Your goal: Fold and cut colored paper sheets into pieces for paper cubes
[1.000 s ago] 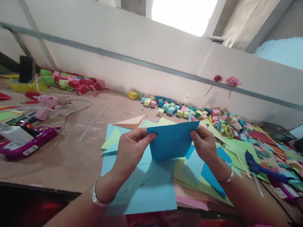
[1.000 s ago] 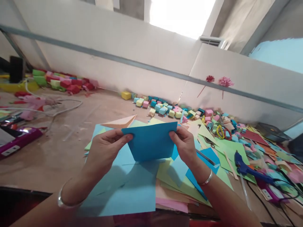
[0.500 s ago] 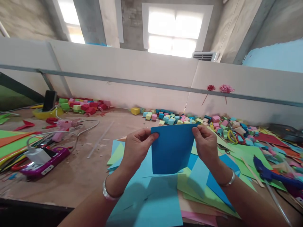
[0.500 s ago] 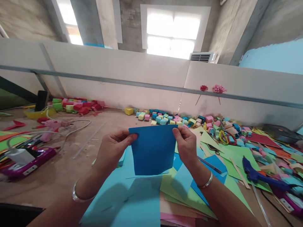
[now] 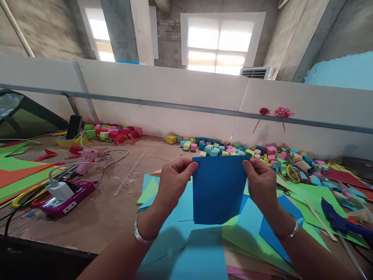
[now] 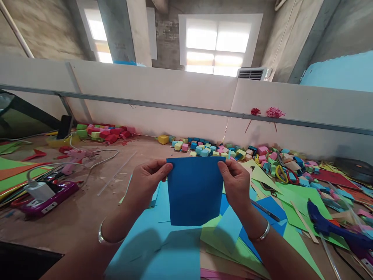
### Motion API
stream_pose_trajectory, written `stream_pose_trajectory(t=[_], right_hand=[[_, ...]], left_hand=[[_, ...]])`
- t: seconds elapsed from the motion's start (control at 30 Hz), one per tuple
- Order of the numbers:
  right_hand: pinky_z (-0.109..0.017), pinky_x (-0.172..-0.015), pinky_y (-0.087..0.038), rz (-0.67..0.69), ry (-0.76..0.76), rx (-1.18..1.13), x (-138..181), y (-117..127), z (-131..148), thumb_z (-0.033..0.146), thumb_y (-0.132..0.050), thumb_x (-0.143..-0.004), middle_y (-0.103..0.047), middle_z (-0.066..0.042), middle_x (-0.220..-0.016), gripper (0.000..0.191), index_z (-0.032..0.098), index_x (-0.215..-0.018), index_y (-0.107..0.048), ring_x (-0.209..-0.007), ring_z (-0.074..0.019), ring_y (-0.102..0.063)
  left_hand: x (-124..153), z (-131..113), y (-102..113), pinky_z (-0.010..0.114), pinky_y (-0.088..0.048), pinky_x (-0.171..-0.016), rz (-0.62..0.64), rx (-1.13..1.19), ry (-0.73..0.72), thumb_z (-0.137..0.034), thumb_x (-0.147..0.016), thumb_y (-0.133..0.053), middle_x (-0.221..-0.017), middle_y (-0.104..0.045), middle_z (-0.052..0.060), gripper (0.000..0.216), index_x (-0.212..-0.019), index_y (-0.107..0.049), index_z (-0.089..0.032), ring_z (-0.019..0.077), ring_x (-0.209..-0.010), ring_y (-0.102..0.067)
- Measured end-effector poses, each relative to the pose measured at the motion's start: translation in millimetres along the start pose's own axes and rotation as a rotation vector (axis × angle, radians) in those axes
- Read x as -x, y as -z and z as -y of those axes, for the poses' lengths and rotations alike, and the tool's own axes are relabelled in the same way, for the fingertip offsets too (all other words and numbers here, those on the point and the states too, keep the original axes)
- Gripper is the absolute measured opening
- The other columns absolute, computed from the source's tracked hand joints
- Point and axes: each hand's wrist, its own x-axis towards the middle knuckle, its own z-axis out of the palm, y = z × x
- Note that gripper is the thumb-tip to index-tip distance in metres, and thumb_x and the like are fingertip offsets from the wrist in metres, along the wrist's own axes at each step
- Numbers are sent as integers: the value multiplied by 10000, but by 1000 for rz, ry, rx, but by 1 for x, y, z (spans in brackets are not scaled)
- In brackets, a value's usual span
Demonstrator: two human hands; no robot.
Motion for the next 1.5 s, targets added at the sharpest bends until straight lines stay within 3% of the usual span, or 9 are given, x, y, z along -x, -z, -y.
stream_pose_trajectory(t=[0.5, 0.67, 0.83, 1.03, 1.27, 1.5], right_hand=[[-223, -493, -335, -2, -9, 20, 3, 2, 5, 429, -764, -727, -477, 33, -625, 302, 160, -757, -628, -577, -90, -372], [-211, -438, -269, 17, -9, 3, 5, 1, 6, 441, -737, -763, -400, 61, -576, 314, 178, -709, -574, -516, -70, -305], [-215, -441, -283, 13, 0, 0, 4, 1, 9, 454, -722, -778, -388, 60, -564, 345, 179, -663, -548, -506, -68, -309], [-247, -507, -425, 209, -180, -102, 1, 5, 13, 476, -738, -758, -563, 1, -668, 324, 168, -828, -669, -578, -113, -477], [-217, -406, -307, 96, -122, -20, 7, 6, 16, 487, -727, -761, -411, 46, -545, 360, 171, -658, -589, -489, -81, -341], [-228, -431, -339, 102, -77, 24, 9, 5, 12, 500, -697, -783, -451, 36, -567, 348, 176, -699, -603, -510, -93, -361]], left_hand=[[0, 4, 3, 210, -341, -480, 22, -25, 20, -381, -682, -762, -531, -526, -31, 246, -666, -706, -142, 87, -518, -432], [1, 5, 4, 205, -357, -484, 33, -53, 10, -404, -713, -737, -535, -514, -28, 263, -698, -713, -142, 90, -524, -428], [1, 3, 2, 204, -379, -477, 16, -71, -1, -426, -727, -712, -508, -490, -30, 291, -643, -685, -149, 93, -510, -423], [3, 6, -1, 195, -377, -454, 51, -59, 0, -417, -736, -700, -527, -502, -29, 272, -673, -686, -153, 93, -508, -439], [5, 10, -5, 205, -346, -443, 39, -65, -1, -409, -734, -736, -556, -540, -27, 259, -788, -717, -156, 87, -485, -422], [4, 11, -5, 217, -306, -457, 4, -102, -10, -402, -719, -753, -519, -506, -44, 251, -679, -696, -162, 81, -483, -376]])
